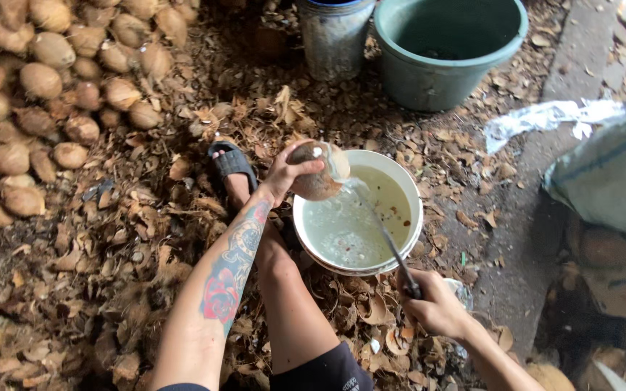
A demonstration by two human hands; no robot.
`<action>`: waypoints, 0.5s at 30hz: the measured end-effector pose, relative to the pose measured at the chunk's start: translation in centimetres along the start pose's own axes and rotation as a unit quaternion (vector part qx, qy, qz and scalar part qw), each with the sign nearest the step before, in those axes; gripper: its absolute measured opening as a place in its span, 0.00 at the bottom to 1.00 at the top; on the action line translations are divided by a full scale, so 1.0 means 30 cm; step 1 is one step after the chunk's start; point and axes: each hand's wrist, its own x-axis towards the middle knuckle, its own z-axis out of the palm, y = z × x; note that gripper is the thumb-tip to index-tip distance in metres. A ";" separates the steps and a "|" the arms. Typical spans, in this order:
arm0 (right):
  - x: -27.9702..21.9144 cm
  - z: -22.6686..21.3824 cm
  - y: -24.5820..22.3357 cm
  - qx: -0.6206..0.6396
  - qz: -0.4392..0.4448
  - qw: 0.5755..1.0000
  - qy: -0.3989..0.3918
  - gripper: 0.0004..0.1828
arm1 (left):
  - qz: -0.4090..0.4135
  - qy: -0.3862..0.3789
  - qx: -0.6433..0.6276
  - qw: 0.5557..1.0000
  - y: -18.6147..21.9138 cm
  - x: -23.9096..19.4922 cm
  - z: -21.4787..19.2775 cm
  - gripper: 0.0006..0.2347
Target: The person sits on the ground and uses a machete to peel the husk off coconuts. They repeatedly strike the coconut to remove the fibrous outer layer, occasionally pouring coconut water into a bucket and placing the peeled coconut into a pile.
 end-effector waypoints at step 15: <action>0.108 -0.015 0.173 0.049 0.059 0.997 0.032 0.07 | 0.061 -0.087 0.348 0.931 0.203 -0.054 0.139 0.41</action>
